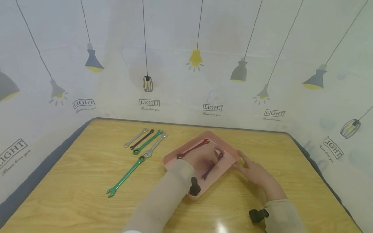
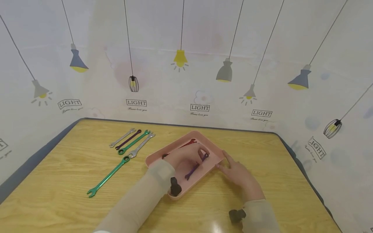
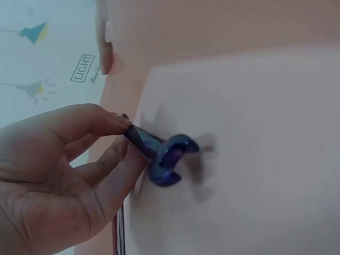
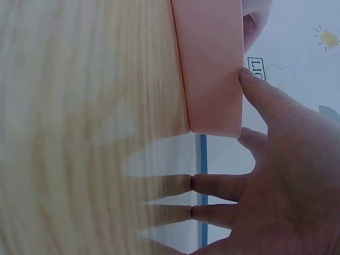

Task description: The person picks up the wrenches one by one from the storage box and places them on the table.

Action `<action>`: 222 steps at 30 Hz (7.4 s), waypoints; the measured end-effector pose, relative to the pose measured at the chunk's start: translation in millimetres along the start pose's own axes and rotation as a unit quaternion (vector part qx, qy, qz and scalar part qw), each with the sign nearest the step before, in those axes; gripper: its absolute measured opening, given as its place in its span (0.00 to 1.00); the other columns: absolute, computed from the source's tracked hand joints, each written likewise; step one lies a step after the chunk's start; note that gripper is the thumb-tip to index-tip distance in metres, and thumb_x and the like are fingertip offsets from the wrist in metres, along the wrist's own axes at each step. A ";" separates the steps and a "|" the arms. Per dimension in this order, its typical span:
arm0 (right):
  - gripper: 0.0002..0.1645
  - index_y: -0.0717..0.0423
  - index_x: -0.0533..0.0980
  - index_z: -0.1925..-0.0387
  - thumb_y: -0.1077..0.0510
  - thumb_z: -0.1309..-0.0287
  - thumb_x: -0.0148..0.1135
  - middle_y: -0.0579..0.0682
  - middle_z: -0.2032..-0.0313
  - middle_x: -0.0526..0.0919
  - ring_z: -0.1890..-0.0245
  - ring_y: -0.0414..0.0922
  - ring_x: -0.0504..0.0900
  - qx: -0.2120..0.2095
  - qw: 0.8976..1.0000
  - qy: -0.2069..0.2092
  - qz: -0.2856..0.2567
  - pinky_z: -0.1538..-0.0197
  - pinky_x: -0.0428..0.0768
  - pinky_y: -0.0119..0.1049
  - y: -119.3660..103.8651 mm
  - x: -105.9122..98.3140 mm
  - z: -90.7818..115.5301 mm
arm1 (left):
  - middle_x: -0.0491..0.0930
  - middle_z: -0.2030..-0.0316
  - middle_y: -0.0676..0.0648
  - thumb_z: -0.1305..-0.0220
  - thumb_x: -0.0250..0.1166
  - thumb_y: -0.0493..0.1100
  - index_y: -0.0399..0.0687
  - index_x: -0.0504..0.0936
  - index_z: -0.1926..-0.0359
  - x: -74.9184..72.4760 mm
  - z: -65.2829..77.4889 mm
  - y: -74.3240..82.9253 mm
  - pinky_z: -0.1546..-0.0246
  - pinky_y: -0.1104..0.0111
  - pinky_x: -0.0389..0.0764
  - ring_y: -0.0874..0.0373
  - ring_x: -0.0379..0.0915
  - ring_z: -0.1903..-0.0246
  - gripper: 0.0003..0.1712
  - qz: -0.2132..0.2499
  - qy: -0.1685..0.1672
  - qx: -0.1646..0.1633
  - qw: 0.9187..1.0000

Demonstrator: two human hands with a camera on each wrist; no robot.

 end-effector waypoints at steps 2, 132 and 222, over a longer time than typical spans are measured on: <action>0.49 0.53 0.43 0.23 0.31 0.32 0.45 0.77 0.38 0.64 0.40 0.74 0.65 -0.005 1.000 -0.002 -0.002 0.40 0.63 0.68 -0.8 1.4 -1.2 | 0.76 0.73 0.47 0.53 0.64 0.22 0.35 0.80 0.49 -3.6 1.7 -0.4 0.74 0.71 0.73 0.58 0.70 0.76 0.25 0.031 0.002 -0.008 0.999; 0.51 0.53 0.39 0.23 0.30 0.33 0.44 0.78 0.39 0.65 0.41 0.76 0.64 -0.005 1.000 -0.014 -0.005 0.44 0.65 0.70 -2.8 2.9 0.2 | 0.80 0.63 0.40 0.51 0.62 0.19 0.29 0.70 0.41 -186.5 265.1 -153.0 0.70 0.65 0.82 0.51 0.78 0.66 0.33 -0.074 0.166 -0.245 0.952; 0.50 0.54 0.41 0.23 0.31 0.32 0.44 0.77 0.37 0.62 0.39 0.77 0.61 -0.005 1.000 -0.004 -0.011 0.42 0.61 0.72 -0.1 7.5 1.3 | 0.77 0.46 0.52 0.39 0.67 0.47 0.57 0.78 0.40 -64.5 5.4 -20.7 0.45 0.59 0.73 0.58 0.71 0.48 0.24 0.026 0.073 0.014 0.997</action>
Point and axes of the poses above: each hand's wrist, its own z-axis away from the middle knuckle, its own x-axis out of the palm, y = z × x, the point moved 8 cm from there along -z, towards the middle knuckle
